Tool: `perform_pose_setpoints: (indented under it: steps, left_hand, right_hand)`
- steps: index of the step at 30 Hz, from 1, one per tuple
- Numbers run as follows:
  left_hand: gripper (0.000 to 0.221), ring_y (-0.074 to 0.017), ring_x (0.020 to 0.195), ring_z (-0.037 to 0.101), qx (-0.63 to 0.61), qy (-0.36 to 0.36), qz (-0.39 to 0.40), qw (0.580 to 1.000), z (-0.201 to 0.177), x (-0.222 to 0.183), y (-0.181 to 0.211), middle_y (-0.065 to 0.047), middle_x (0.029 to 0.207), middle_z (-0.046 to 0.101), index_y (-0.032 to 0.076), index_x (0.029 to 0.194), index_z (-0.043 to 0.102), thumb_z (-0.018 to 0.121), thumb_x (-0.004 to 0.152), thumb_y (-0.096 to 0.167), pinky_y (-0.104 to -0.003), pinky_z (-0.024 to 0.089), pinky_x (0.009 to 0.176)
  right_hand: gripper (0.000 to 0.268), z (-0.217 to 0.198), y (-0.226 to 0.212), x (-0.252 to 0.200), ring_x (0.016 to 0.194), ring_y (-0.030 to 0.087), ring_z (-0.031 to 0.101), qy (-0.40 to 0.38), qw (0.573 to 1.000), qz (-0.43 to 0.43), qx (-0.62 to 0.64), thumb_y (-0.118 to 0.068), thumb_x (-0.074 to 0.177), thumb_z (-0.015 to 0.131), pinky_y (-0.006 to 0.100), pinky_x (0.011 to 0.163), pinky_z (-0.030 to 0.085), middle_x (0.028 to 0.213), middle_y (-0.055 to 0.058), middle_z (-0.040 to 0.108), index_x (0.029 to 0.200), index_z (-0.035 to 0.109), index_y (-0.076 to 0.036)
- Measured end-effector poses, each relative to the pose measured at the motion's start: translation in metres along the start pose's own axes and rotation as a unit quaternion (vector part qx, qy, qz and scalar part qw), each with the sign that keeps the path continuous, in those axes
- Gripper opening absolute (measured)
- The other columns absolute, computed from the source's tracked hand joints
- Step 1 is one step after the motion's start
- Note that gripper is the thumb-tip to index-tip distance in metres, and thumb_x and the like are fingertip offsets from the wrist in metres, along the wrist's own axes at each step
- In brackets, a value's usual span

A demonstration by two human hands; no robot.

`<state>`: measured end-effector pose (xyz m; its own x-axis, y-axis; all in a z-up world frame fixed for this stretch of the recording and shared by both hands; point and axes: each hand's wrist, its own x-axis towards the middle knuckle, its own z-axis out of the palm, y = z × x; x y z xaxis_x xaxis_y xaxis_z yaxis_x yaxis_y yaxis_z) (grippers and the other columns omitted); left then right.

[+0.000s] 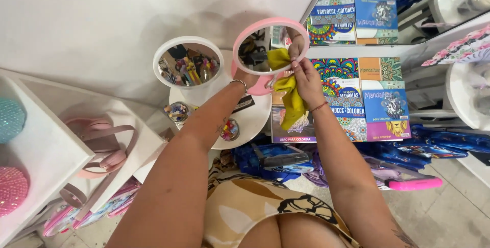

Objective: The person walks around a gift shop, picking up various items such as an astronaut figurine, a pink mirror, and a jar of pens, and wipes them with a yellow cloth.

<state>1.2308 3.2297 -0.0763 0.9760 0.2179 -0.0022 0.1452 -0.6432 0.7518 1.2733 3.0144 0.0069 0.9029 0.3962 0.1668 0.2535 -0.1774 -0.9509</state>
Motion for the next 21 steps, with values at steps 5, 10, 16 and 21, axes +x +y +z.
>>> perform_pose_setpoints:
  steps: [5,10,16,21]
  left_hand:
    - [0.032,-0.032,0.122,0.064,-0.02,-0.005,-0.041,0.999,0.015,0.003,-0.016,-0.014,0.119,0.073,0.008,0.118,0.071,0.07,0.089,0.021,-0.043,0.048,0.111]
    - [0.04,-0.0336,0.12,0.065,-0.145,0.015,-0.115,0.983,0.012,-0.001,-0.006,-0.016,0.117,0.073,0.005,0.121,0.066,0.072,0.084,0.02,-0.04,0.05,0.109]
    - [0.038,-0.0384,0.117,0.066,-0.086,0.001,-0.111,0.99,0.006,-0.004,-0.008,-0.021,0.113,0.073,0.002,0.117,0.069,0.071,0.084,0.021,-0.044,0.053,0.105]
    - [0.036,-0.0358,0.115,0.067,0.028,-0.085,-0.093,0.992,0.007,-0.002,-0.025,-0.017,0.112,0.074,0.005,0.118,0.07,0.066,0.086,0.02,-0.044,0.055,0.102]
  right_hand:
    - [0.025,0.004,0.033,0.002,0.096,0.014,0.061,-0.009,0.998,0.026,0.058,-0.026,0.111,0.057,0.038,0.094,0.053,0.102,0.007,0.072,0.127,0.065,-0.009]
    - [0.024,0.002,0.045,0.003,0.093,0.013,0.062,-0.014,0.997,0.034,0.07,-0.024,0.111,0.057,0.035,0.092,0.054,0.1,0.007,0.072,0.126,0.064,-0.008]
    - [0.023,0.013,0.039,0.002,0.088,0.013,0.06,-0.042,0.997,0.033,0.052,-0.024,0.11,0.058,0.035,0.088,0.054,0.096,0.008,0.072,0.126,0.064,-0.009]
    - [0.022,0.016,0.04,0.004,0.087,0.012,0.062,-0.053,0.996,0.041,0.052,-0.024,0.111,0.058,0.034,0.089,0.054,0.094,0.006,0.073,0.125,0.065,-0.01]
